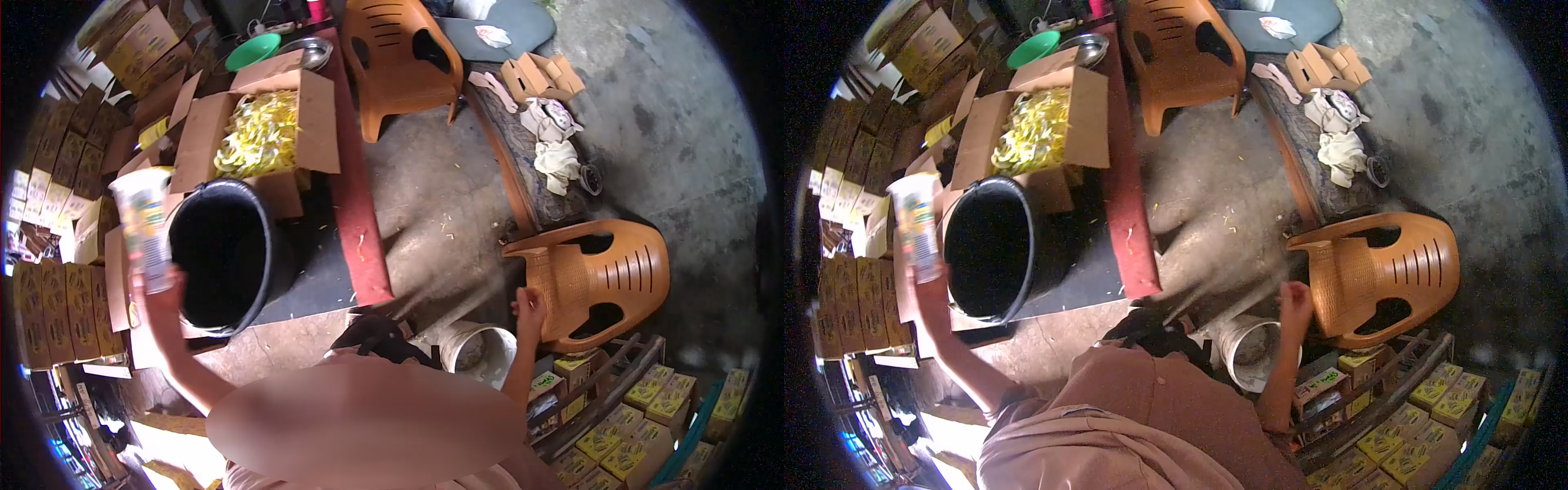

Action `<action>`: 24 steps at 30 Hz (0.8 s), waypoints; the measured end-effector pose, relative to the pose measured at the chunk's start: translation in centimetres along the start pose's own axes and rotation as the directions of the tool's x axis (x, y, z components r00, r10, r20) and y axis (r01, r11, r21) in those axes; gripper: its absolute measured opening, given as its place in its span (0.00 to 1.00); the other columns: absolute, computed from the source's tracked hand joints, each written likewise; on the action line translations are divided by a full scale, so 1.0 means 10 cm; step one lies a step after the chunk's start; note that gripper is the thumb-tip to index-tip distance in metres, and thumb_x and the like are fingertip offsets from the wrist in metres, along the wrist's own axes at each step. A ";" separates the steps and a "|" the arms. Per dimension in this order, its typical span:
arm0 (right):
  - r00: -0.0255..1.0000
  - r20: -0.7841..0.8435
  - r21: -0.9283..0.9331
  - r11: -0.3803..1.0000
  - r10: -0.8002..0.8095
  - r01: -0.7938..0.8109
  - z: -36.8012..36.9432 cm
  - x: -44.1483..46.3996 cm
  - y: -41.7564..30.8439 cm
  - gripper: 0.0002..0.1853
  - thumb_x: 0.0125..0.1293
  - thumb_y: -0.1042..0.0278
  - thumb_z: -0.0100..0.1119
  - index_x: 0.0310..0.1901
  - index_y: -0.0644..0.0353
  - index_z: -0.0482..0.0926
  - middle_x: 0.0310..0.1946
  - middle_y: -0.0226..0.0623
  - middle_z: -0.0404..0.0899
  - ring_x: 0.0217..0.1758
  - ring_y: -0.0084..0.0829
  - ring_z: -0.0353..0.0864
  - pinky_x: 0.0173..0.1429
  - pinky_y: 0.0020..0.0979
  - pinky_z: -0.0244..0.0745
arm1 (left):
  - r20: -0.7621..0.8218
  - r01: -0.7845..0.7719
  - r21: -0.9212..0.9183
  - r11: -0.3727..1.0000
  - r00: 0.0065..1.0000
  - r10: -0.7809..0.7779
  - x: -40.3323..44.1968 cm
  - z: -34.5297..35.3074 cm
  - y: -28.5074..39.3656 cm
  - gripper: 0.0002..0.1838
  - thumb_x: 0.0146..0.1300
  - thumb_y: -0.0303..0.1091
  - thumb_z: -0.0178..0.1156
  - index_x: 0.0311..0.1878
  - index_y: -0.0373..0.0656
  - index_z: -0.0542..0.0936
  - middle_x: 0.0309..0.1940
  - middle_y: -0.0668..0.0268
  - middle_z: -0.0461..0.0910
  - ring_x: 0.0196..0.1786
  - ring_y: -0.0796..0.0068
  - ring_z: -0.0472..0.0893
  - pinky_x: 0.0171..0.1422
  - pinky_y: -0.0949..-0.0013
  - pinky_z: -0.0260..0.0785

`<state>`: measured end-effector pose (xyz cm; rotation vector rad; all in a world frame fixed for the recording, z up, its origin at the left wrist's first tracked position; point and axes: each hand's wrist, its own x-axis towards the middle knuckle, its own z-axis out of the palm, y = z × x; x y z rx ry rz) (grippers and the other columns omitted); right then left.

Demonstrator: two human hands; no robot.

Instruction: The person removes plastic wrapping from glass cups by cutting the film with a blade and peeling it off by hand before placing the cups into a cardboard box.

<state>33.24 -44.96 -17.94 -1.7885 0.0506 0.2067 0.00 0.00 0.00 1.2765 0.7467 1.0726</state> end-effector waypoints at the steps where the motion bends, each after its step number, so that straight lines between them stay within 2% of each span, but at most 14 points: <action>1: 0.997 0.053 0.041 0.997 -0.060 0.058 0.22 -0.02 -0.03 0.08 0.60 0.68 0.57 0.38 0.60 0.72 0.28 0.27 0.73 0.29 0.16 0.71 0.34 0.17 0.68 | 0.179 0.092 -0.145 0.985 0.982 -0.065 -0.04 0.28 -0.10 0.32 0.60 0.50 0.54 0.61 0.39 0.62 0.51 0.51 0.69 0.47 0.68 0.74 0.50 0.63 0.72; 2: 0.992 0.103 0.147 0.987 -0.078 0.062 0.44 -0.05 -0.06 0.06 0.61 0.71 0.56 0.37 0.61 0.71 0.28 0.26 0.73 0.30 0.16 0.71 0.35 0.17 0.68 | 0.375 0.316 -0.328 0.890 0.909 -0.185 -0.12 0.65 -0.17 0.31 0.58 0.47 0.56 0.57 0.34 0.63 0.49 0.51 0.70 0.43 0.68 0.75 0.46 0.64 0.74; 3: 0.988 0.136 0.031 0.997 -0.067 0.064 -0.10 0.26 -0.29 0.06 0.61 0.71 0.55 0.38 0.61 0.72 0.28 0.27 0.73 0.30 0.17 0.71 0.36 0.18 0.68 | 0.454 0.480 -0.309 0.821 0.833 -0.316 -0.55 1.52 -0.57 0.31 0.56 0.45 0.58 0.55 0.31 0.64 0.46 0.52 0.73 0.40 0.65 0.78 0.44 0.64 0.75; 5: 0.970 0.236 0.021 0.998 -0.054 0.051 0.24 0.37 -0.43 0.06 0.62 0.70 0.55 0.39 0.60 0.72 0.28 0.27 0.74 0.31 0.18 0.72 0.38 0.21 0.69 | 0.625 0.704 -0.239 0.669 0.639 -0.449 -0.70 2.10 -1.02 0.30 0.55 0.43 0.60 0.53 0.31 0.66 0.39 0.54 0.77 0.38 0.63 0.80 0.45 0.61 0.76; 6: 0.953 0.298 0.076 0.996 -0.060 0.039 0.39 0.41 -0.44 0.08 0.63 0.67 0.53 0.41 0.61 0.72 0.29 0.28 0.74 0.32 0.20 0.73 0.39 0.23 0.69 | 0.738 0.849 -0.116 0.515 0.421 -0.527 -0.75 2.27 -1.28 0.32 0.56 0.43 0.60 0.57 0.33 0.61 0.40 0.53 0.76 0.42 0.62 0.79 0.49 0.61 0.75; 9: 0.885 0.465 0.228 0.968 -0.011 -0.107 0.51 0.67 -0.51 0.16 0.67 0.58 0.47 0.47 0.61 0.70 0.33 0.31 0.76 0.36 0.24 0.76 0.42 0.28 0.71 | 0.869 0.922 -0.123 0.368 0.279 -0.408 -1.07 2.99 -1.71 0.30 0.61 0.37 0.56 0.62 0.43 0.55 0.44 0.59 0.72 0.47 0.64 0.76 0.57 0.61 0.69; 11: 0.830 0.540 0.362 0.852 0.139 -0.378 0.51 0.90 -0.49 0.21 0.68 0.52 0.42 0.52 0.61 0.68 0.37 0.34 0.76 0.40 0.28 0.77 0.44 0.30 0.72 | 0.903 0.889 0.060 0.454 0.145 -0.405 -1.03 3.23 -1.91 0.33 0.62 0.38 0.55 0.65 0.40 0.51 0.56 0.58 0.64 0.51 0.65 0.74 0.58 0.62 0.67; 13: 0.740 0.669 0.414 0.793 0.068 -0.447 0.47 1.24 -0.48 0.23 0.69 0.52 0.38 0.56 0.61 0.64 0.48 0.40 0.73 0.48 0.33 0.75 0.51 0.33 0.70 | 0.915 0.854 0.128 0.504 0.094 -0.392 -0.89 3.42 -1.92 0.33 0.63 0.36 0.54 0.66 0.39 0.51 0.56 0.60 0.64 0.53 0.69 0.72 0.59 0.65 0.64; 14: 0.751 0.657 0.356 0.847 0.073 -0.394 0.50 1.39 -0.51 0.24 0.69 0.51 0.39 0.57 0.62 0.63 0.50 0.40 0.71 0.50 0.33 0.74 0.55 0.34 0.68 | 0.941 0.767 0.141 0.626 0.093 -0.326 -0.77 3.52 -1.95 0.35 0.63 0.38 0.55 0.67 0.42 0.48 0.47 0.61 0.70 0.49 0.72 0.74 0.54 0.69 0.68; 15: 0.761 0.644 0.290 0.899 0.071 -0.329 0.55 1.56 -0.64 0.26 0.68 0.51 0.39 0.58 0.63 0.62 0.52 0.40 0.70 0.52 0.34 0.73 0.58 0.36 0.66 | 0.945 0.677 0.131 0.724 0.135 -0.297 -0.70 3.61 -2.06 0.37 0.63 0.37 0.55 0.68 0.41 0.46 0.48 0.60 0.69 0.49 0.72 0.74 0.55 0.69 0.67; 17: 0.725 0.686 0.185 0.978 -0.062 -0.092 0.74 1.89 -0.97 0.25 0.66 0.58 0.46 0.59 0.66 0.61 0.52 0.40 0.70 0.54 0.32 0.72 0.59 0.34 0.66 | 0.953 0.710 0.132 0.691 0.102 -0.287 -0.51 3.81 -2.05 0.37 0.62 0.36 0.56 0.67 0.39 0.46 0.53 0.59 0.66 0.54 0.69 0.71 0.59 0.66 0.64; 18: 0.693 0.713 0.129 0.991 -0.111 0.025 0.80 2.00 -1.15 0.25 0.64 0.62 0.49 0.59 0.67 0.61 0.52 0.40 0.71 0.55 0.31 0.71 0.59 0.33 0.66 | 0.949 0.482 0.082 0.873 0.230 -0.216 -0.42 3.91 -2.10 0.38 0.60 0.35 0.58 0.67 0.38 0.46 0.57 0.57 0.63 0.60 0.66 0.65 0.62 0.65 0.59; 22: 0.506 0.799 0.127 0.913 -0.326 0.389 1.33 2.25 -1.84 0.30 0.49 0.77 0.66 0.55 0.70 0.66 0.47 0.41 0.75 0.49 0.27 0.74 0.56 0.30 0.68 | 0.757 0.206 0.108 0.973 0.617 -0.215 -0.08 4.19 -1.85 0.42 0.53 0.41 0.65 0.64 0.38 0.51 0.58 0.56 0.62 0.62 0.68 0.63 0.65 0.64 0.55; 24: 0.401 0.839 0.154 0.867 -0.368 0.473 1.59 2.33 -1.95 0.30 0.47 0.73 0.68 0.53 0.69 0.67 0.44 0.44 0.76 0.48 0.28 0.76 0.53 0.30 0.70 | 0.619 0.145 0.002 0.989 0.777 -0.116 0.00 4.31 -1.87 0.40 0.50 0.35 0.66 0.63 0.38 0.55 0.56 0.56 0.65 0.61 0.69 0.64 0.66 0.64 0.54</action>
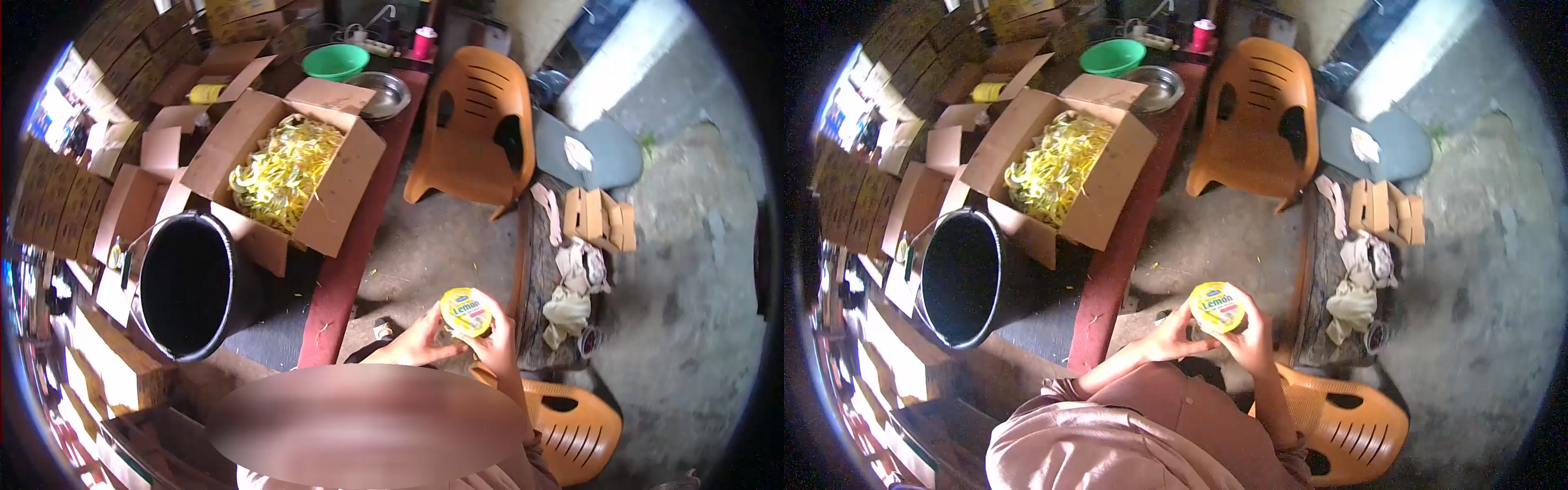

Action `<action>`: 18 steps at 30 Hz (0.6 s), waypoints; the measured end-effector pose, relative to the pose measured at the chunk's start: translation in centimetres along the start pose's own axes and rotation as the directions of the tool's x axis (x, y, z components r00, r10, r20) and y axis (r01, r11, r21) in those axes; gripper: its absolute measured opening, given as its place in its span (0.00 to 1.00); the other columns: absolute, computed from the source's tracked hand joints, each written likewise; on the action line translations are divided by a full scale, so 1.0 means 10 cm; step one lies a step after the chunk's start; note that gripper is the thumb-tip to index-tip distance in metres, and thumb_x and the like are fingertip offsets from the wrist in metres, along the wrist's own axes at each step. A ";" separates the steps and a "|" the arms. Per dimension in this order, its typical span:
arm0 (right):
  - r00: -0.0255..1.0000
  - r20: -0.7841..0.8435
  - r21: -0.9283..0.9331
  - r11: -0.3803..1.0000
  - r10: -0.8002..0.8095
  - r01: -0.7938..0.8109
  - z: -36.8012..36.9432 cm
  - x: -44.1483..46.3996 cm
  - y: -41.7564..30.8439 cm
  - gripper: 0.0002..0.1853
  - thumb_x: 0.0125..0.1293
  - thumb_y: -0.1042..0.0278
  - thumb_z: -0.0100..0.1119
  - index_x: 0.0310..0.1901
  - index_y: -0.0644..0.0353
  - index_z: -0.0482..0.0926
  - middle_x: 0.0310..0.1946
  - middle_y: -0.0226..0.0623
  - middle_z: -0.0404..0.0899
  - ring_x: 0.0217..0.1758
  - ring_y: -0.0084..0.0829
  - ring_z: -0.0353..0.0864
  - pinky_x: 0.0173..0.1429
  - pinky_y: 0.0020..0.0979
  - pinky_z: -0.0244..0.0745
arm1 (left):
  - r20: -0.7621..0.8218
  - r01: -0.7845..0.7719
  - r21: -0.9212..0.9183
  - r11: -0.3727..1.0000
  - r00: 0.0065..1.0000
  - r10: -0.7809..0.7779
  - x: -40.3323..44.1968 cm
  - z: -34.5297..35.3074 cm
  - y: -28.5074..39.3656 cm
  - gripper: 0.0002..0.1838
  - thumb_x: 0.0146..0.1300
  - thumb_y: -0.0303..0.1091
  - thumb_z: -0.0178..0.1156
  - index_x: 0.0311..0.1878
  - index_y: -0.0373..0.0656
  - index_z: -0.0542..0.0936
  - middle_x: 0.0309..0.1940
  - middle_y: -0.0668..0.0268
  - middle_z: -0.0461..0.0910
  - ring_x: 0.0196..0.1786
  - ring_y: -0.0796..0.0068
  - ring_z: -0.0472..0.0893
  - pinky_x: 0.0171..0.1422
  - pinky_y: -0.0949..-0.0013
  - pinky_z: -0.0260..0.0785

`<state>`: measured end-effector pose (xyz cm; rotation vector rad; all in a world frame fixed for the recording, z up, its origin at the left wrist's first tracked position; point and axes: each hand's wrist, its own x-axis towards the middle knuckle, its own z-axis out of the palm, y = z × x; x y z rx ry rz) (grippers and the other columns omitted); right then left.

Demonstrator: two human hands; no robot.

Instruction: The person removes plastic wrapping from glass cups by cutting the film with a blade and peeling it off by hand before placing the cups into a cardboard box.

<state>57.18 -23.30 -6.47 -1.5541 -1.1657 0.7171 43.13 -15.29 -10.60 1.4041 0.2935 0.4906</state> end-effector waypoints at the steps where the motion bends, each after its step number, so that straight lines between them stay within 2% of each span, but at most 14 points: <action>1: 1.000 0.022 -0.003 1.000 -0.018 0.018 0.05 0.13 0.01 0.30 0.47 0.73 0.69 0.53 0.69 0.67 0.44 0.45 0.77 0.48 0.29 0.76 0.52 0.30 0.70 | -0.056 -0.057 0.053 0.997 0.997 0.060 0.07 -0.04 0.09 0.38 0.50 0.33 0.66 0.62 0.38 0.57 0.56 0.57 0.66 0.61 0.69 0.64 0.66 0.64 0.54; 2: 1.000 0.016 0.062 0.998 -0.023 0.022 0.13 0.23 0.03 0.30 0.46 0.71 0.70 0.51 0.68 0.68 0.42 0.45 0.77 0.47 0.31 0.77 0.51 0.30 0.71 | -0.127 -0.084 0.118 0.989 0.987 0.099 0.09 -0.10 0.05 0.37 0.50 0.32 0.66 0.61 0.38 0.58 0.55 0.56 0.66 0.60 0.66 0.65 0.65 0.64 0.56; 3: 0.991 0.079 -0.028 0.993 -0.111 0.114 0.18 0.35 0.01 0.34 0.45 0.68 0.71 0.54 0.68 0.66 0.42 0.45 0.77 0.46 0.32 0.78 0.50 0.30 0.71 | -0.188 -0.104 0.186 0.977 0.972 0.139 0.09 -0.16 -0.05 0.35 0.50 0.32 0.65 0.60 0.37 0.60 0.55 0.55 0.67 0.60 0.63 0.67 0.64 0.63 0.57; 5: 0.949 0.235 0.026 0.977 -0.211 0.211 0.25 0.61 -0.19 0.41 0.44 0.64 0.73 0.58 0.68 0.61 0.41 0.45 0.78 0.44 0.30 0.78 0.50 0.30 0.71 | -0.280 -0.055 0.155 0.986 0.955 0.097 0.01 -0.35 -0.19 0.30 0.50 0.30 0.63 0.57 0.37 0.65 0.53 0.56 0.69 0.57 0.64 0.69 0.63 0.63 0.58; 7: 0.899 0.406 0.278 0.959 -0.164 0.049 0.35 0.86 -0.01 0.48 0.43 0.58 0.74 0.63 0.65 0.56 0.45 0.41 0.75 0.42 0.26 0.76 0.49 0.28 0.71 | -0.320 0.015 0.027 1.000 0.947 -0.006 -0.11 -0.55 -0.04 0.25 0.50 0.28 0.62 0.53 0.36 0.70 0.50 0.58 0.73 0.54 0.68 0.71 0.61 0.65 0.61; 8: 0.887 0.443 0.398 0.915 -0.132 -0.063 0.40 1.02 0.10 0.46 0.45 0.58 0.72 0.63 0.64 0.56 0.46 0.39 0.74 0.40 0.25 0.76 0.48 0.27 0.71 | -0.480 -0.033 -0.005 0.999 0.877 0.027 -0.16 -0.59 -0.05 0.20 0.52 0.26 0.61 0.49 0.35 0.73 0.46 0.61 0.76 0.51 0.72 0.73 0.58 0.68 0.63; 9: 0.868 0.485 0.501 0.847 -0.104 -0.179 0.46 1.22 0.22 0.44 0.48 0.59 0.71 0.63 0.63 0.57 0.47 0.38 0.73 0.39 0.24 0.76 0.47 0.26 0.71 | -0.574 0.018 0.042 0.999 0.819 0.010 -0.23 -0.64 -0.01 0.18 0.53 0.24 0.60 0.49 0.34 0.73 0.45 0.63 0.76 0.48 0.74 0.74 0.56 0.69 0.64; 11: 0.896 0.418 0.349 0.884 0.149 -0.310 0.58 1.69 0.49 0.28 0.57 0.66 0.62 0.58 0.61 0.65 0.43 0.34 0.74 0.37 0.19 0.74 0.44 0.20 0.70 | -0.723 0.012 0.052 0.999 0.690 0.029 -0.35 -0.77 -0.06 0.16 0.54 0.23 0.58 0.48 0.34 0.74 0.43 0.64 0.77 0.45 0.75 0.75 0.53 0.70 0.66; 12: 0.956 0.292 0.337 0.932 0.027 -0.129 0.72 1.94 0.79 0.20 0.58 0.66 0.61 0.52 0.62 0.72 0.37 0.31 0.76 0.35 0.16 0.74 0.38 0.17 0.70 | -0.783 0.006 0.037 0.999 0.621 0.025 -0.43 -0.83 -0.11 0.15 0.54 0.22 0.58 0.47 0.34 0.74 0.42 0.64 0.77 0.45 0.75 0.76 0.52 0.71 0.67; 13: 0.974 0.226 0.078 0.997 -0.006 -0.012 0.75 2.21 0.84 0.14 0.58 0.66 0.61 0.45 0.61 0.77 0.29 0.28 0.77 0.33 0.15 0.74 0.34 0.18 0.69 | -0.837 -0.002 0.022 1.000 0.547 0.019 -0.48 -0.88 -0.15 0.15 0.54 0.22 0.58 0.47 0.34 0.75 0.41 0.64 0.78 0.44 0.75 0.76 0.51 0.71 0.68; 14: 0.984 0.174 -0.004 0.999 -0.035 0.036 0.81 2.49 0.98 0.11 0.58 0.66 0.61 0.40 0.61 0.79 0.27 0.29 0.78 0.31 0.15 0.74 0.33 0.19 0.69 | -0.878 0.008 0.093 0.996 0.472 0.078 -0.49 -0.92 -0.07 0.14 0.54 0.21 0.58 0.46 0.35 0.75 0.40 0.64 0.78 0.43 0.76 0.77 0.50 0.71 0.69; 15: 0.987 0.143 -0.106 0.991 -0.071 0.087 0.84 2.76 0.99 0.08 0.56 0.66 0.62 0.35 0.60 0.80 0.24 0.31 0.76 0.26 0.19 0.74 0.32 0.22 0.69 | -0.934 0.045 0.097 0.994 0.350 0.075 -0.44 -0.94 0.05 0.13 0.56 0.22 0.57 0.46 0.35 0.76 0.39 0.64 0.79 0.42 0.75 0.78 0.50 0.71 0.69; 17: 0.930 0.097 -0.331 0.870 -0.353 0.365 0.97 3.31 1.07 0.07 0.53 0.66 0.63 0.31 0.59 0.81 0.21 0.33 0.74 0.23 0.25 0.73 0.29 0.27 0.69 | -0.974 -0.006 0.115 0.993 0.196 0.114 -0.43 -1.06 0.02 0.14 0.58 0.24 0.55 0.49 0.35 0.74 0.42 0.62 0.78 0.44 0.73 0.77 0.50 0.70 0.69; 18: 0.920 0.079 -0.363 0.849 -0.383 0.384 1.04 3.57 1.13 0.06 0.52 0.66 0.63 0.29 0.58 0.81 0.20 0.33 0.73 0.23 0.29 0.73 0.30 0.30 0.69 | -0.988 0.015 0.109 0.994 0.115 0.107 -0.40 -1.11 0.03 0.15 0.59 0.24 0.54 0.51 0.36 0.73 0.44 0.62 0.77 0.46 0.73 0.76 0.51 0.70 0.68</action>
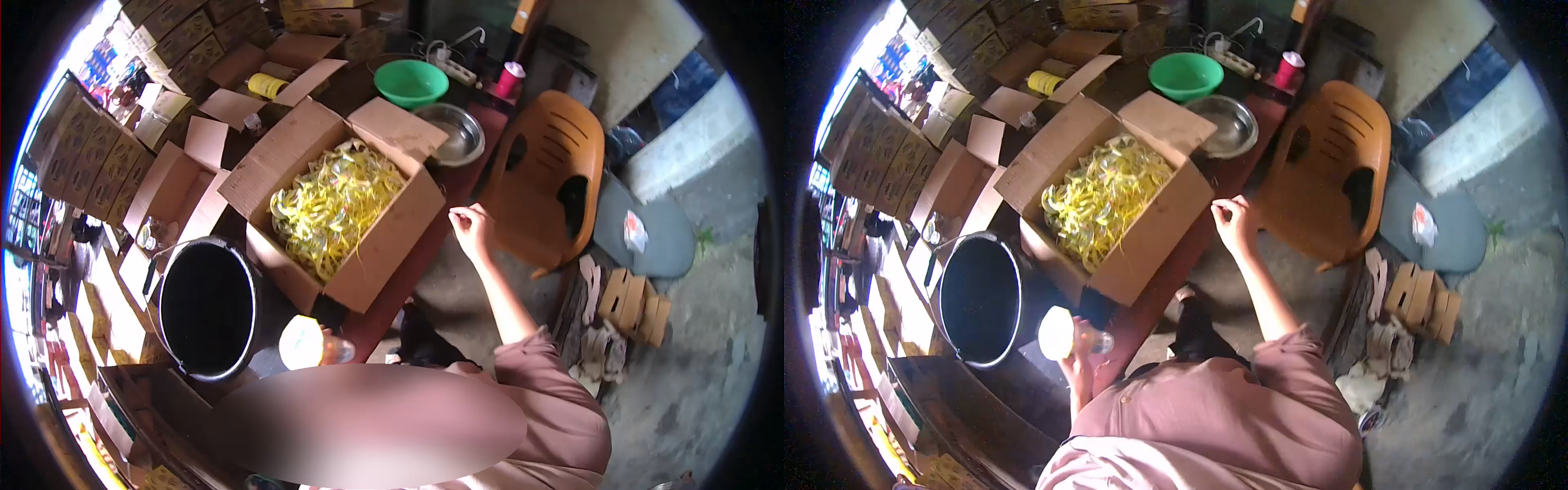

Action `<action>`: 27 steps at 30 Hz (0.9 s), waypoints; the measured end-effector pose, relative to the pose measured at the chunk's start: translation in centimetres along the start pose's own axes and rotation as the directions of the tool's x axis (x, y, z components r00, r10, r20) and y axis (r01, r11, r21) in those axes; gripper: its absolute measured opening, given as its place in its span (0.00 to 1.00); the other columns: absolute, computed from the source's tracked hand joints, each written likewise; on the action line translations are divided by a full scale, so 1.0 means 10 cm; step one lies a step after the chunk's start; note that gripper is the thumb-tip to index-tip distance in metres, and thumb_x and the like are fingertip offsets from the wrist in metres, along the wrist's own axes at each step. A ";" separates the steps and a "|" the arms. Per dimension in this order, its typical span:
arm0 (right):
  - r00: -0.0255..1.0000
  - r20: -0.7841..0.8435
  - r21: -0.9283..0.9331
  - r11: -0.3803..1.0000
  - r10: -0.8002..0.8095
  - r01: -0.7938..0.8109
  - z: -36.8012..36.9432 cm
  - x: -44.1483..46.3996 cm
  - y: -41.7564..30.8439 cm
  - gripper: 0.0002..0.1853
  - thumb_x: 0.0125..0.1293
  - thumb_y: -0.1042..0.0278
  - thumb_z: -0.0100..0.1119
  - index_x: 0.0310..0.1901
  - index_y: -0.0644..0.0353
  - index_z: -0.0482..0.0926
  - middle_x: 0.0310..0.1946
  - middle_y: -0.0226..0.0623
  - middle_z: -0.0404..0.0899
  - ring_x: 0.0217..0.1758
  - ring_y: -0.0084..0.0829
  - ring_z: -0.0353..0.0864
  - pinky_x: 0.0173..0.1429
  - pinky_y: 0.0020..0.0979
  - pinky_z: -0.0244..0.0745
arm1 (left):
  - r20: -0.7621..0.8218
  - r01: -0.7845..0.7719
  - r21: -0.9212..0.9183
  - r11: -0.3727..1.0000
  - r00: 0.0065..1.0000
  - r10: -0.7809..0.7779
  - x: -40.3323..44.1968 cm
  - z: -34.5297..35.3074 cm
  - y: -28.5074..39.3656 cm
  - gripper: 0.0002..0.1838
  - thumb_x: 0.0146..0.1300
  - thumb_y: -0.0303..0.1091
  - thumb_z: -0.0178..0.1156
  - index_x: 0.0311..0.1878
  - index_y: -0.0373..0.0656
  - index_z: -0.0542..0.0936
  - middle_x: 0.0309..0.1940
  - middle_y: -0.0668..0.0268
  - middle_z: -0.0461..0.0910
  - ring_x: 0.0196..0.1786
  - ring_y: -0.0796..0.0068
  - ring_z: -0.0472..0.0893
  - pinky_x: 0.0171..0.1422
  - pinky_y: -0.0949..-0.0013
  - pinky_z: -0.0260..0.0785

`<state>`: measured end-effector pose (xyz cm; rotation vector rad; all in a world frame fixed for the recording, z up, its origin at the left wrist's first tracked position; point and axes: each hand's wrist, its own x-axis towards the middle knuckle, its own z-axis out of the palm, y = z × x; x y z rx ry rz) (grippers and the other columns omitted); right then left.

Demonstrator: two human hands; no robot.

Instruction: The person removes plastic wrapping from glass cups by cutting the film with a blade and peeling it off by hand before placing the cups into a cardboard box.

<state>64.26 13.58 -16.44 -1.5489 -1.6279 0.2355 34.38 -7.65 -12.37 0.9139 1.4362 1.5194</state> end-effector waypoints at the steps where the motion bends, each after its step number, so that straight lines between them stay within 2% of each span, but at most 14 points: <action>1: 0.999 -0.030 -0.032 0.999 -0.026 0.025 0.15 0.22 0.14 0.05 0.51 0.67 0.63 0.28 0.57 0.81 0.19 0.33 0.72 0.23 0.33 0.73 0.30 0.33 0.69 | -0.083 0.006 0.020 1.000 0.997 -0.004 0.07 0.04 0.02 0.17 0.60 0.25 0.53 0.53 0.36 0.71 0.46 0.61 0.76 0.48 0.72 0.75 0.52 0.69 0.68; 2: 0.995 -0.009 -0.098 0.991 -0.095 0.094 0.32 0.41 0.38 0.06 0.49 0.66 0.63 0.30 0.55 0.81 0.24 0.33 0.73 0.30 0.35 0.74 0.36 0.35 0.69 | -0.122 -0.030 0.084 0.996 0.992 0.040 0.14 0.11 0.07 0.18 0.61 0.26 0.52 0.55 0.37 0.69 0.48 0.61 0.74 0.51 0.71 0.73 0.54 0.69 0.67; 6: 0.978 0.042 -0.365 0.908 -0.204 0.205 0.67 0.94 0.65 0.14 0.45 0.63 0.66 0.36 0.53 0.79 0.32 0.32 0.72 0.42 0.34 0.71 0.45 0.37 0.65 | -0.322 -0.073 0.049 0.996 0.943 0.085 0.38 0.38 0.08 0.18 0.63 0.29 0.50 0.56 0.37 0.68 0.51 0.62 0.71 0.52 0.70 0.72 0.54 0.68 0.67; 10: 0.954 0.138 -0.384 0.874 -0.265 0.298 0.84 1.17 0.72 0.12 0.44 0.63 0.67 0.30 0.54 0.78 0.32 0.32 0.71 0.41 0.36 0.69 0.46 0.38 0.64 | -0.398 -0.029 0.061 0.998 0.916 0.051 0.51 0.65 0.07 0.17 0.63 0.33 0.50 0.54 0.38 0.67 0.47 0.62 0.72 0.50 0.71 0.73 0.52 0.68 0.67; 13: 0.948 0.225 -0.435 0.848 -0.224 0.304 0.91 1.27 0.78 0.08 0.46 0.65 0.63 0.28 0.56 0.78 0.32 0.33 0.70 0.41 0.36 0.69 0.45 0.38 0.64 | -0.421 -0.054 0.037 0.998 0.905 0.064 0.59 0.83 0.05 0.17 0.63 0.32 0.50 0.54 0.38 0.68 0.47 0.62 0.72 0.49 0.72 0.74 0.51 0.69 0.67; 14: 0.948 0.249 -0.508 0.806 -0.201 0.304 1.01 1.27 0.91 0.04 0.49 0.68 0.56 0.26 0.58 0.78 0.34 0.34 0.72 0.42 0.37 0.69 0.45 0.38 0.64 | -0.358 -0.070 -0.003 0.998 0.932 0.065 0.57 0.79 -0.02 0.21 0.60 0.27 0.53 0.58 0.38 0.66 0.53 0.61 0.70 0.53 0.71 0.72 0.53 0.69 0.67; 17: 0.943 0.139 -0.524 0.785 -0.304 0.330 1.16 1.28 1.09 0.06 0.51 0.71 0.51 0.24 0.59 0.78 0.37 0.36 0.73 0.43 0.37 0.69 0.46 0.39 0.64 | -0.367 -0.075 -0.004 0.997 0.928 0.068 0.60 0.91 0.03 0.21 0.59 0.26 0.53 0.57 0.37 0.66 0.51 0.61 0.72 0.53 0.71 0.72 0.54 0.69 0.67; 19: 0.953 0.167 -0.524 0.796 -0.253 0.303 1.16 1.31 1.09 0.06 0.51 0.72 0.51 0.24 0.60 0.79 0.40 0.37 0.74 0.46 0.38 0.70 0.48 0.38 0.65 | -0.408 -0.102 0.015 0.995 0.908 0.099 0.63 0.96 0.05 0.19 0.58 0.23 0.54 0.54 0.37 0.70 0.48 0.62 0.74 0.51 0.73 0.73 0.55 0.70 0.65; 21: 0.937 0.146 -0.487 0.801 -0.317 0.347 1.15 1.28 1.09 0.06 0.49 0.72 0.51 0.25 0.60 0.79 0.40 0.36 0.74 0.48 0.38 0.70 0.48 0.38 0.65 | -0.417 -0.124 0.018 0.992 0.901 0.121 0.62 0.92 -0.01 0.17 0.57 0.23 0.56 0.52 0.38 0.72 0.47 0.63 0.75 0.50 0.74 0.73 0.55 0.71 0.64; 23: 0.924 0.138 -0.385 0.840 -0.356 0.381 0.99 1.27 0.99 0.06 0.47 0.73 0.52 0.26 0.58 0.80 0.38 0.32 0.74 0.48 0.37 0.70 0.48 0.41 0.64 | -0.484 -0.134 -0.057 0.989 0.870 0.090 0.64 0.94 0.11 0.15 0.56 0.22 0.58 0.48 0.38 0.75 0.43 0.66 0.78 0.46 0.78 0.76 0.51 0.74 0.66; 24: 0.921 0.127 -0.445 0.809 -0.369 0.385 0.89 1.28 0.86 0.05 0.44 0.70 0.59 0.25 0.57 0.80 0.37 0.33 0.75 0.46 0.38 0.72 0.46 0.39 0.67 | -0.437 -0.128 -0.009 0.992 0.892 0.112 0.61 0.85 0.07 0.18 0.57 0.23 0.56 0.52 0.38 0.71 0.47 0.63 0.75 0.49 0.75 0.74 0.53 0.71 0.66; 25: 0.926 0.077 -0.445 0.818 -0.370 0.365 0.81 1.27 0.78 0.06 0.41 0.71 0.62 0.26 0.56 0.80 0.35 0.31 0.76 0.44 0.37 0.73 0.46 0.38 0.68 | -0.394 -0.127 0.043 0.991 0.909 0.134 0.59 0.75 0.00 0.21 0.58 0.23 0.55 0.56 0.37 0.67 0.52 0.60 0.71 0.53 0.71 0.73 0.56 0.69 0.66; 26: 0.932 0.051 -0.396 0.849 -0.359 0.349 0.78 1.27 0.82 0.06 0.42 0.72 0.61 0.26 0.55 0.81 0.32 0.30 0.77 0.42 0.35 0.75 0.45 0.38 0.69 | -0.400 -0.128 0.017 0.992 0.908 0.125 0.58 0.67 -0.02 0.21 0.57 0.21 0.55 0.56 0.37 0.68 0.52 0.60 0.71 0.54 0.71 0.73 0.57 0.68 0.65; 27: 0.943 0.009 -0.407 0.860 -0.334 0.308 0.70 1.20 0.74 0.04 0.45 0.72 0.60 0.26 0.55 0.81 0.30 0.30 0.77 0.40 0.35 0.75 0.43 0.36 0.70 | -0.386 -0.142 0.070 0.987 0.909 0.158 0.59 0.59 0.07 0.23 0.56 0.20 0.55 0.57 0.37 0.67 0.53 0.60 0.71 0.54 0.69 0.73 0.58 0.68 0.65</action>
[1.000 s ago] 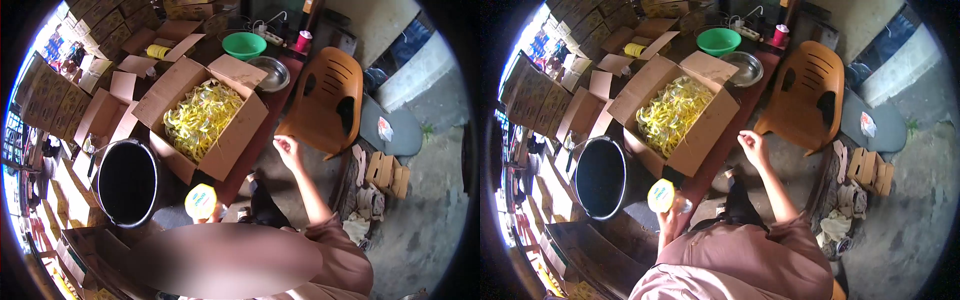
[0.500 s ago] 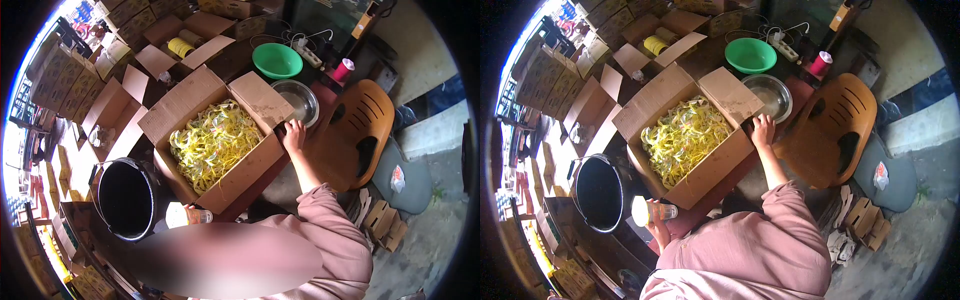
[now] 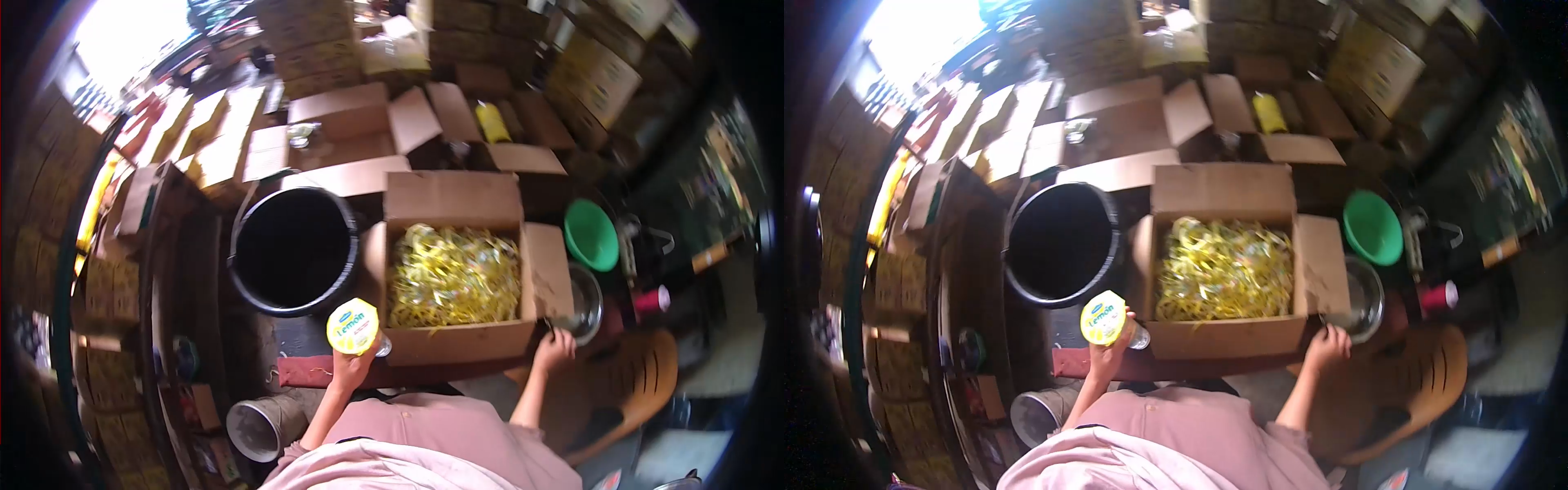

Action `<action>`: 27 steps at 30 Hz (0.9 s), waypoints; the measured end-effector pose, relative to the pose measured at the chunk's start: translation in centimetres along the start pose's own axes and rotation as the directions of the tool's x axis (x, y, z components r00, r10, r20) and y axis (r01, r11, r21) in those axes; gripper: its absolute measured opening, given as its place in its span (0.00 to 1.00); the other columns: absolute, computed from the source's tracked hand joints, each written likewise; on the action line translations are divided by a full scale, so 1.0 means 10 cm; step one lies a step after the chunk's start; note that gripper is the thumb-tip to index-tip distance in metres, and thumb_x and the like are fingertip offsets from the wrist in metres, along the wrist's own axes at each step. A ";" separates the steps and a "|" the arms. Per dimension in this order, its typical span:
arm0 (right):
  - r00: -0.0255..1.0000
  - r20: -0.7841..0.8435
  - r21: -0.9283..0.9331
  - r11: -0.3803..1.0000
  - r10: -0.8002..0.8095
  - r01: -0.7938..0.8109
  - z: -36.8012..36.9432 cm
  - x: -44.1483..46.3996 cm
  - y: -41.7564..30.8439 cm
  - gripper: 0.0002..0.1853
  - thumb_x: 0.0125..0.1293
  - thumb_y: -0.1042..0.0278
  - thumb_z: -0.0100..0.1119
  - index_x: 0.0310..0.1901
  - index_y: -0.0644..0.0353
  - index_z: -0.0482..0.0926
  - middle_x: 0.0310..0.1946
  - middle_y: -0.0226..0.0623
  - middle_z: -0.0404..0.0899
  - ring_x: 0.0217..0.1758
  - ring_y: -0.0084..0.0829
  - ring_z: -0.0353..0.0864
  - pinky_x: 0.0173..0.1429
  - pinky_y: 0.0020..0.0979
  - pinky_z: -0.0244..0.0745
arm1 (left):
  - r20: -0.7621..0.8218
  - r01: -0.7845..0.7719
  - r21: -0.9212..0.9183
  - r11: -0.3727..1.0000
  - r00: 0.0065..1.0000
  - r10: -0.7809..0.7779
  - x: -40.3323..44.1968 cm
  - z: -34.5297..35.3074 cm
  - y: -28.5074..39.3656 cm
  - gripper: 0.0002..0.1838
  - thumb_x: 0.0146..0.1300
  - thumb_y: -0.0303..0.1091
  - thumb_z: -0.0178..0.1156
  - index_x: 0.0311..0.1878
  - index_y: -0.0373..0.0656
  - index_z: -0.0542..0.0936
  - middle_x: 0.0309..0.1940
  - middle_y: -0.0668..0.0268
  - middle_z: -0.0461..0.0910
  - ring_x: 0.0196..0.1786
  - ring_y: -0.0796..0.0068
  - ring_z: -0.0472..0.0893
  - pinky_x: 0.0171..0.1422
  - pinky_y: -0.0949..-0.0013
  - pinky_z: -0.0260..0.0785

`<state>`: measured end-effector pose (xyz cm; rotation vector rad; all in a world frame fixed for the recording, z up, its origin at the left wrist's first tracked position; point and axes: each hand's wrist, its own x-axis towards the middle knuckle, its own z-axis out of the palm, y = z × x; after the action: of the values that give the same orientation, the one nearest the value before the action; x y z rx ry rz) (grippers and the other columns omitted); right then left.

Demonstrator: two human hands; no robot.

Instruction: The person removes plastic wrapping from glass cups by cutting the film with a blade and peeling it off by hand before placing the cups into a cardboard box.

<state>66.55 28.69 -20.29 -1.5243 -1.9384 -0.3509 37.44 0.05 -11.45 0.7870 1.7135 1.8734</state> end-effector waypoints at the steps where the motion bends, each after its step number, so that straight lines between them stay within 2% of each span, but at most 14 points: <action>1: 0.999 -0.047 0.020 1.000 0.018 -0.017 -0.03 -0.08 0.06 0.02 0.47 0.71 0.61 0.26 0.55 0.81 0.29 0.32 0.77 0.37 0.36 0.76 0.42 0.37 0.70 | -0.025 -0.038 -0.042 0.998 0.999 0.037 0.06 -0.07 0.06 0.24 0.56 0.20 0.55 0.57 0.37 0.66 0.53 0.60 0.71 0.54 0.69 0.73 0.58 0.67 0.65; 3: 0.992 -0.092 0.075 0.994 0.087 -0.080 -0.10 -0.31 0.21 0.03 0.49 0.67 0.62 0.25 0.55 0.81 0.27 0.35 0.77 0.33 0.39 0.75 0.39 0.39 0.69 | -0.059 -0.113 -0.099 0.989 0.992 0.108 0.20 -0.24 0.18 0.26 0.54 0.18 0.56 0.58 0.38 0.65 0.52 0.60 0.71 0.54 0.68 0.73 0.58 0.66 0.65; 5: 0.914 0.032 0.083 0.910 0.404 -0.405 -0.12 -0.67 0.36 0.06 0.53 0.65 0.61 0.28 0.56 0.83 0.29 0.36 0.79 0.34 0.40 0.76 0.40 0.38 0.70 | -0.095 -0.115 -0.166 0.979 0.990 0.100 0.35 -0.47 0.32 0.26 0.54 0.18 0.56 0.57 0.38 0.65 0.52 0.61 0.71 0.55 0.68 0.72 0.60 0.66 0.63; 8: 0.450 0.051 0.373 0.401 0.892 -0.837 0.18 -1.25 0.82 0.11 0.53 0.66 0.60 0.34 0.66 0.81 0.37 0.43 0.80 0.40 0.35 0.78 0.46 0.35 0.72 | -0.149 -0.201 -0.105 0.974 0.971 0.185 0.54 -0.86 0.52 0.24 0.55 0.23 0.56 0.57 0.37 0.65 0.53 0.62 0.70 0.56 0.70 0.71 0.61 0.68 0.61; 12: 0.378 0.246 0.801 0.032 0.893 -0.597 0.33 -1.40 0.98 0.25 0.55 0.54 0.55 0.50 0.63 0.75 0.49 0.44 0.74 0.51 0.37 0.73 0.56 0.39 0.64 | -0.218 -0.217 0.049 0.975 0.950 0.223 0.74 -1.34 0.62 0.20 0.57 0.26 0.56 0.54 0.36 0.70 0.51 0.62 0.73 0.56 0.73 0.71 0.61 0.70 0.61; 13: 0.189 0.266 0.759 -0.084 0.945 -0.646 -0.24 -0.95 0.18 0.25 0.56 0.53 0.55 0.53 0.59 0.73 0.50 0.39 0.75 0.53 0.36 0.73 0.59 0.41 0.59 | -0.198 -0.270 0.184 0.945 0.931 0.305 0.81 -1.46 0.56 0.20 0.56 0.26 0.58 0.53 0.36 0.70 0.50 0.62 0.73 0.54 0.74 0.72 0.61 0.71 0.60; 15: 0.252 0.450 0.768 -0.227 0.857 -0.599 -0.16 -0.74 0.15 0.29 0.59 0.51 0.53 0.61 0.52 0.64 0.60 0.34 0.65 0.64 0.35 0.62 0.68 0.46 0.43 | -0.115 -0.409 0.424 0.808 0.861 0.496 0.92 -1.58 0.61 0.24 0.51 0.22 0.62 0.52 0.38 0.68 0.48 0.64 0.73 0.51 0.77 0.73 0.61 0.72 0.60; 17: 0.329 0.571 0.800 -0.421 0.752 -0.428 -0.15 -0.42 -0.18 0.29 0.61 0.52 0.52 0.62 0.51 0.60 0.67 0.34 0.54 0.70 0.35 0.50 0.71 0.46 0.28 | -0.167 -0.383 0.256 0.887 0.887 0.431 1.02 -1.60 0.56 0.33 0.47 0.20 0.65 0.56 0.39 0.59 0.47 0.63 0.73 0.51 0.76 0.72 0.60 0.71 0.60; 18: 0.319 0.618 0.778 -0.503 0.718 -0.375 -0.20 -0.24 -0.41 0.25 0.62 0.56 0.53 0.59 0.52 0.64 0.61 0.36 0.65 0.65 0.33 0.62 0.66 0.43 0.50 | -0.187 -0.343 0.185 0.921 0.908 0.375 1.07 -1.60 0.55 0.35 0.46 0.20 0.66 0.56 0.40 0.57 0.47 0.63 0.73 0.51 0.75 0.73 0.60 0.71 0.61; 19: 0.387 0.709 0.703 -0.635 0.590 -0.320 -0.08 -0.15 -0.44 0.19 0.63 0.63 0.52 0.55 0.53 0.68 0.44 0.35 0.76 0.45 0.25 0.74 0.45 0.30 0.67 | -0.212 -0.354 0.192 0.915 0.896 0.391 1.12 -1.59 0.55 0.34 0.44 0.21 0.67 0.54 0.40 0.59 0.45 0.62 0.73 0.50 0.74 0.73 0.58 0.72 0.63; 20: 0.729 0.645 0.565 -0.784 0.227 -0.256 0.12 -0.15 -0.51 0.14 0.63 0.66 0.52 0.50 0.53 0.72 0.27 0.30 0.74 0.27 0.18 0.68 0.28 0.22 0.59 | -0.209 -0.319 0.233 0.919 0.906 0.367 1.13 -1.58 0.57 0.35 0.42 0.20 0.68 0.52 0.40 0.59 0.45 0.62 0.73 0.49 0.74 0.74 0.56 0.72 0.65; 22: 0.795 0.606 0.475 -0.798 -0.008 -0.370 -0.41 0.11 -1.52 0.12 0.62 0.68 0.54 0.48 0.54 0.72 0.29 0.29 0.72 0.27 0.20 0.65 0.32 0.22 0.59 | -0.192 -0.326 0.257 0.910 0.906 0.379 1.18 -1.57 0.50 0.35 0.40 0.20 0.68 0.52 0.40 0.59 0.45 0.62 0.73 0.49 0.74 0.73 0.56 0.72 0.65; 24: 0.647 0.760 0.346 -0.805 -0.061 -0.482 -0.44 0.19 -2.09 0.09 0.61 0.68 0.55 0.43 0.55 0.74 0.29 0.28 0.74 0.32 0.20 0.70 0.34 0.22 0.59 | -0.187 -0.334 0.266 0.904 0.902 0.388 1.25 -1.54 0.38 0.35 0.40 0.20 0.68 0.51 0.40 0.60 0.44 0.61 0.72 0.50 0.73 0.73 0.56 0.71 0.64; 27: 0.578 0.789 0.303 -0.688 -0.207 -0.660 -0.69 0.16 -2.86 0.07 0.56 0.69 0.59 0.38 0.52 0.76 0.29 0.25 0.80 0.34 0.17 0.76 0.34 0.20 0.61 | -0.153 -0.310 0.279 0.909 0.920 0.361 1.29 -1.51 0.26 0.34 0.41 0.20 0.67 0.51 0.39 0.60 0.45 0.60 0.71 0.50 0.71 0.73 0.57 0.71 0.64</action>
<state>41.61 17.68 -9.11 -0.5458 -0.4828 2.1074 17.71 -2.20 -8.41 1.0840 2.0807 2.0428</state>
